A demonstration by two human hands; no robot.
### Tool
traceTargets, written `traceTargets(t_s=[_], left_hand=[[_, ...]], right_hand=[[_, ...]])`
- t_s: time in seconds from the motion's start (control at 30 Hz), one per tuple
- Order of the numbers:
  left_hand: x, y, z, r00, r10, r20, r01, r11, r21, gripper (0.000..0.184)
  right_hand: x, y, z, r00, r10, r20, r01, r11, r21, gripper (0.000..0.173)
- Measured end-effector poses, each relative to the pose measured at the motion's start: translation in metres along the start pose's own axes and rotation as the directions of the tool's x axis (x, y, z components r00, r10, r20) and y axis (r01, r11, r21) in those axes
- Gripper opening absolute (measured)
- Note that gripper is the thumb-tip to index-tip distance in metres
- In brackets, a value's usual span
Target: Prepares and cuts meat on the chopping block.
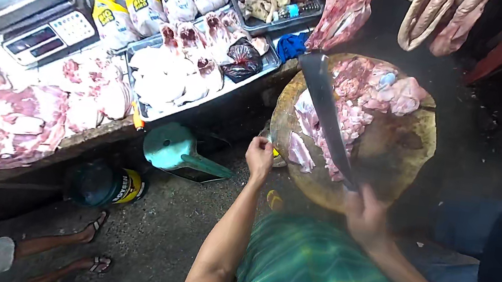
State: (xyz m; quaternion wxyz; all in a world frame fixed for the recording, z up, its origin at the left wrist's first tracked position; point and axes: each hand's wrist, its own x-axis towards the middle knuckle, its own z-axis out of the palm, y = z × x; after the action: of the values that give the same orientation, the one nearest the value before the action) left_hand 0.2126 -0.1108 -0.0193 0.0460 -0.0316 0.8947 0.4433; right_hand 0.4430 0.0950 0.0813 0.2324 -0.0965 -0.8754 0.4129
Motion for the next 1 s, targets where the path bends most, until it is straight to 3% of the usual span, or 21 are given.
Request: traceTargets(t_s=[0.07,0.13,0.17,0.2,0.23,0.27,0.3,0.33,0.37,0.43,0.5,0.63,0.73,0.8,0.9,1.0], left_hand=[[-0.012,-0.012,-0.012,0.992,0.056,-0.112,-0.059,0.998,-0.028,0.019],[-0.025,-0.018,-0.018,0.968,0.184,-0.168,-0.191,0.981,-0.024,0.015],[-0.03,-0.018,-0.018,0.955,0.249,-0.163,-0.252,0.968,0.002,0.014],[-0.031,-0.016,-0.015,0.939,0.319,-0.126,-0.318,0.948,0.032,0.016],[-0.029,-0.012,-0.008,0.915,0.397,-0.07,-0.393,0.917,0.063,0.018],[-0.024,-0.009,0.003,0.882,0.47,-0.008,-0.468,0.879,0.087,0.02],[-0.014,-0.008,0.015,0.841,0.539,0.051,-0.541,0.835,0.099,0.021],[-0.006,-0.01,0.029,0.794,0.597,0.118,-0.608,0.786,0.113,0.022],[-0.004,-0.016,0.043,0.752,0.629,0.198,-0.656,0.743,0.132,0.025],[0.009,-0.02,0.063,0.714,0.63,0.306,-0.694,0.694,0.191,0.034],[0.011,-0.022,0.065,0.735,0.584,0.345,-0.671,0.7,0.244,0.039],[0.014,-0.016,0.059,0.776,0.482,0.407,-0.611,0.733,0.298,0.046],[0.015,-0.012,0.048,0.811,0.407,0.421,-0.517,0.836,0.186,0.057],[0.007,-0.007,0.028,0.865,0.379,0.33,-0.419,0.906,0.059,0.054],[-0.013,-0.016,-0.006,0.937,0.341,0.072,-0.342,0.94,0.008,0.035],[-0.02,-0.039,-0.018,0.925,0.358,-0.125,-0.352,0.933,0.071,0.018]], right_hand=[[0.015,-0.012,0.007,0.987,-0.129,-0.1,0.14,0.984,0.112,0.066],[0.017,0.0,0.027,0.988,-0.121,-0.095,0.129,0.989,0.076,0.066],[0.008,0.013,0.038,1.0,-0.027,0.003,0.027,0.999,-0.037,0.064],[-0.001,0.025,0.045,0.969,0.172,0.175,-0.136,0.97,-0.2,0.062],[0.001,0.031,0.048,0.823,0.435,0.365,-0.295,0.877,-0.38,0.066],[0.008,0.036,0.051,0.66,0.596,0.457,-0.369,0.787,-0.494,0.069],[0.016,0.038,0.053,0.575,0.659,0.485,-0.395,0.743,-0.54,0.07],[0.018,0.037,0.052,0.548,0.678,0.49,-0.414,0.728,-0.546,0.07],[0.011,0.038,0.049,0.558,0.683,0.472,-0.436,0.725,-0.533,0.07],[-0.002,0.053,0.049,0.665,0.633,0.396,-0.45,0.763,-0.465,0.07],[-0.02,0.067,0.05,0.754,0.568,0.328,-0.426,0.805,-0.414,0.07],[-0.037,0.063,0.044,0.827,0.514,0.227,-0.429,0.839,-0.336,0.065],[-0.032,0.049,0.033,0.849,0.487,0.202,-0.417,0.855,-0.308,0.063],[-0.024,0.032,0.021,0.89,0.419,0.181,-0.362,0.889,-0.279,0.061],[-0.016,0.005,0.006,0.996,0.077,0.035,-0.072,0.989,-0.127,0.061],[-0.011,0.0,0.007,0.995,-0.096,-0.036,0.097,0.995,0.006,0.073]])
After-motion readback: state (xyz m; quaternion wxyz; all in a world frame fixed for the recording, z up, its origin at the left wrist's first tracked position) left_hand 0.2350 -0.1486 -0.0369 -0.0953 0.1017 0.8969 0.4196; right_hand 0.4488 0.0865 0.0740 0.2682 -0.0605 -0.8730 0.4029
